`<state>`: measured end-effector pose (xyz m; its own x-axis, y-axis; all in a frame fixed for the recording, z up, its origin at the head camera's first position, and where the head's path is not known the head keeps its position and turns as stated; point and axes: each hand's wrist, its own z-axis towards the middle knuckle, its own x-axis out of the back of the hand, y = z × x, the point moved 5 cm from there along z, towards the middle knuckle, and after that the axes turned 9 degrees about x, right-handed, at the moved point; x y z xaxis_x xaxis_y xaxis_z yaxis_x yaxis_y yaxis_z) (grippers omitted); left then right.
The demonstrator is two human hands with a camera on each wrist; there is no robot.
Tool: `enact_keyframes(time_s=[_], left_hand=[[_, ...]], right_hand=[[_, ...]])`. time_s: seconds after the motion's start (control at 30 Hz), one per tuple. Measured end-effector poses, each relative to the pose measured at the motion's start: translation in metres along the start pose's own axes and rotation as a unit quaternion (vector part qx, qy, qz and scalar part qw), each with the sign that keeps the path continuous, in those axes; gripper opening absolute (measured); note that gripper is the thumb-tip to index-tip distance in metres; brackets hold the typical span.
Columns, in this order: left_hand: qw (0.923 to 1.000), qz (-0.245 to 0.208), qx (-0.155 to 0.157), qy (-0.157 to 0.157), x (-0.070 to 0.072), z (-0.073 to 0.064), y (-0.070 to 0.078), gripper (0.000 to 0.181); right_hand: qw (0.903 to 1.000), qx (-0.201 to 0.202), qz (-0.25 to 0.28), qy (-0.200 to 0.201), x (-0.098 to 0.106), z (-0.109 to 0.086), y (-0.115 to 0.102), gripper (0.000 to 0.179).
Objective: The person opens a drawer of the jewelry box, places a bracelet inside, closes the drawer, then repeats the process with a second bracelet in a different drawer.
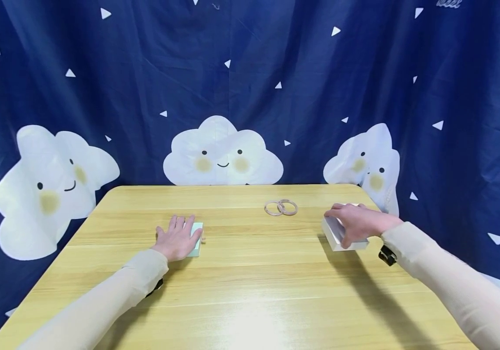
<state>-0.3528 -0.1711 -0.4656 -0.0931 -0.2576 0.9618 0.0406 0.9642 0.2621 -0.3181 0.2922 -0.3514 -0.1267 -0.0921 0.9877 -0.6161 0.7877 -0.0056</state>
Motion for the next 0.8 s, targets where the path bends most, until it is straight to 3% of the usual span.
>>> enact_keyframes(time_s=[0.8], left_hand=[[1.0, -0.001, -0.002, 0.002, -0.002, 0.003, -0.002, 0.075]], right_hand=[[0.9993, 0.025, -0.008, -0.028, 0.015, 0.044, -0.033, 0.081]])
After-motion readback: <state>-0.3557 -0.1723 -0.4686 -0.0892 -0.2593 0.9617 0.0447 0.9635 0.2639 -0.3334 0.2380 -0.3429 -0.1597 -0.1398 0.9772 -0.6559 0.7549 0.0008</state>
